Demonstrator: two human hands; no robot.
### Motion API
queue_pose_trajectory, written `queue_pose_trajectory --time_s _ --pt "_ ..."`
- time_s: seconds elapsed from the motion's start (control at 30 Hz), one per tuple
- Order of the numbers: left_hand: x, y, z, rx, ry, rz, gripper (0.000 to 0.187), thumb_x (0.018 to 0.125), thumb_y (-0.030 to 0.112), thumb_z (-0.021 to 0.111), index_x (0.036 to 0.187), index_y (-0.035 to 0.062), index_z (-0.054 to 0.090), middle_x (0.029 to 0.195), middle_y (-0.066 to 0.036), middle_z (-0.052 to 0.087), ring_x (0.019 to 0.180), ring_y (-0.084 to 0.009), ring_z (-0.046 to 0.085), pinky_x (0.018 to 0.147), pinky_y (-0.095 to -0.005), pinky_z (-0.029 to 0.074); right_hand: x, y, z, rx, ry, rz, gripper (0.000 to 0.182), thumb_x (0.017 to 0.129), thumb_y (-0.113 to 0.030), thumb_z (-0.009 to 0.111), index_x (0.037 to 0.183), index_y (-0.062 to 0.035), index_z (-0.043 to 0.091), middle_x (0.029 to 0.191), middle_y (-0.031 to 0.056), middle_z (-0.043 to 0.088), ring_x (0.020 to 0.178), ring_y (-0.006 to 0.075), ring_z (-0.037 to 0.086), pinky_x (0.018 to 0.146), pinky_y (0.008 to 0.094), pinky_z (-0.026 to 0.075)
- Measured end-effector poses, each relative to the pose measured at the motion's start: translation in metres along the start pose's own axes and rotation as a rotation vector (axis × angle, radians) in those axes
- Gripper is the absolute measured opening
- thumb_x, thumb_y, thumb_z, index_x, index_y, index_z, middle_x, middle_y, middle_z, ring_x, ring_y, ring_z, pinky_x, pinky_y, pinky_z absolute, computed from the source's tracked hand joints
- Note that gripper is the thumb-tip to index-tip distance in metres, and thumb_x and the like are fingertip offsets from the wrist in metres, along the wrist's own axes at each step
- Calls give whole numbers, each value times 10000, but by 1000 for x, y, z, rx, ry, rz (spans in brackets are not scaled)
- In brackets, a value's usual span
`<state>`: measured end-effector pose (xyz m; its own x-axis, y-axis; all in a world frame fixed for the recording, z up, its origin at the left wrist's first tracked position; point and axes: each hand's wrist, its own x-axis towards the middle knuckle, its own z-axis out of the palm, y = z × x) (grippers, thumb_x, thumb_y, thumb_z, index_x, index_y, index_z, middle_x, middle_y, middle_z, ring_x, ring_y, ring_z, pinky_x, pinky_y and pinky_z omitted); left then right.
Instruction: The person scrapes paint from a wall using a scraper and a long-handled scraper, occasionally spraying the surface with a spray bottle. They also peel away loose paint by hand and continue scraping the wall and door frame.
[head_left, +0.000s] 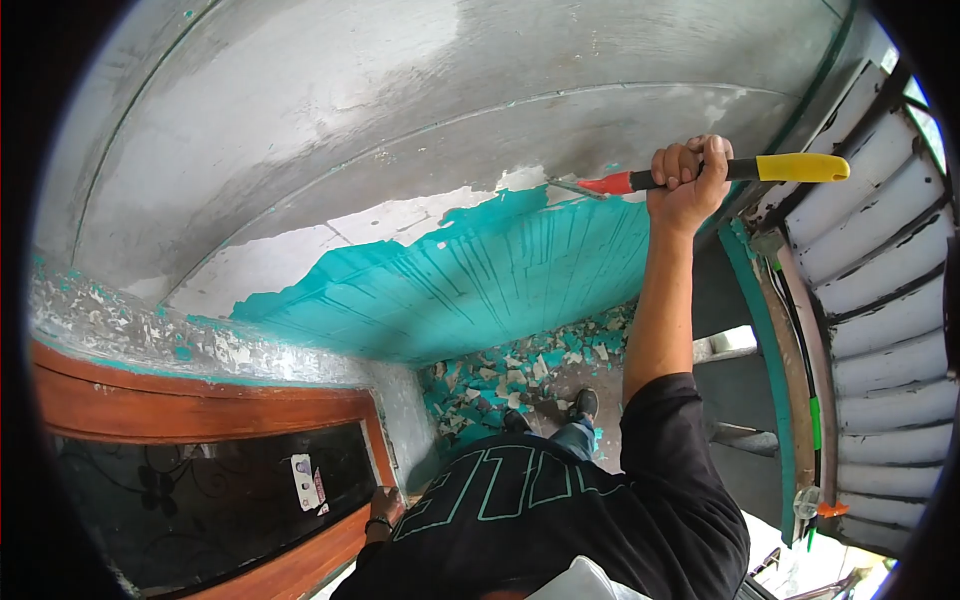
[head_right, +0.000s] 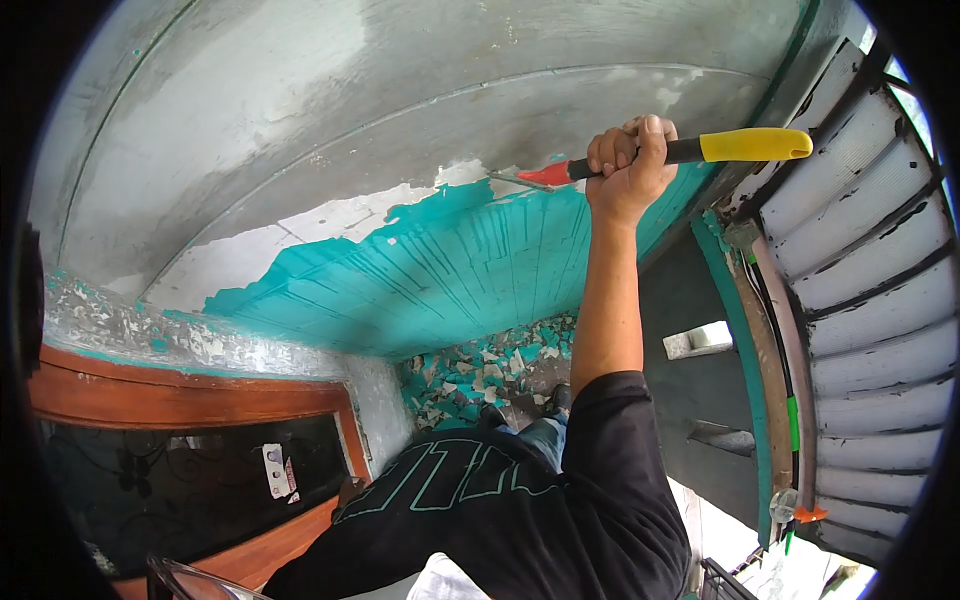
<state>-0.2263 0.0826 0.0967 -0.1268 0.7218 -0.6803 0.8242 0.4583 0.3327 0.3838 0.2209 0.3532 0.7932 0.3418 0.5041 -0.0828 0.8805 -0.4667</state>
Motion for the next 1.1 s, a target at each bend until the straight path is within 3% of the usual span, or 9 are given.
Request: queue_pose_trajectory --time_s 0.07,0.33,0.43,0.53,0.63,0.87,0.93,1.03,1.1 --pt "2 -6 4 35 -33 38 283 906 268 522 884 -10 571 706 -130 616 543 -213 601 571 -357 485 0 -1 -2 -5 9 2 230 897 -233 515 751 -59 482 482 -39 271 379 67 250 385 240 274" --pt "25 -12 19 198 -43 -1 391 903 325 541 1059 -32 573 1014 -193 650 970 -314 614 831 -396 467 5 -3 -4 23 4 42 241 891 -245 520 746 -57 480 474 -38 266 375 74 252 387 241 267" --pt "43 -32 28 100 48 4 379 901 328 545 1040 -22 579 990 -192 653 943 -312 623 819 -398 473 9 2 -6 53 91 60 242 887 -248 519 742 -58 480 470 -36 264 373 79 256 386 242 267" --pt "10 15 18 11 14 -88 361 890 328 559 1005 -13 589 979 -188 652 938 -314 625 811 -396 476 -3 10 5 12 4 100 242 889 -248 512 740 -61 480 468 -37 261 371 79 258 380 246 270" --pt "62 -62 37 49 25 86 374 876 347 568 992 -8 586 968 -187 650 931 -317 627 800 -391 480 6 2 -6 46 34 42 234 897 -238 507 739 -66 484 469 -43 257 366 73 245 376 245 274" --pt "72 -116 56 102 -122 7 412 867 386 562 987 -8 590 954 -190 649 929 -310 630 776 -385 480 4 5 -10 76 19 31 247 900 -248 514 732 -67 490 471 -43 251 370 68 235 380 243 267" --pt "65 -115 60 180 102 39 394 876 367 558 983 -11 592 927 -181 655 873 -293 644 750 -387 486 2 7 -13 83 13 34 246 899 -247 513 732 -68 491 472 -43 250 371 68 234 382 242 268" --pt "48 -70 28 165 -111 23 367 890 334 555 999 -16 585 902 -169 656 794 -272 649 726 -384 492 2 5 -15 94 20 34 245 898 -247 512 732 -68 491 474 -43 249 372 72 236 384 243 270" --pt "25 -31 21 148 7 39 354 894 320 556 1001 -16 585 892 -161 656 770 -266 646 724 -377 493 3 6 -15 100 29 29 245 896 -247 513 731 -68 491 474 -43 250 372 74 238 384 244 271"
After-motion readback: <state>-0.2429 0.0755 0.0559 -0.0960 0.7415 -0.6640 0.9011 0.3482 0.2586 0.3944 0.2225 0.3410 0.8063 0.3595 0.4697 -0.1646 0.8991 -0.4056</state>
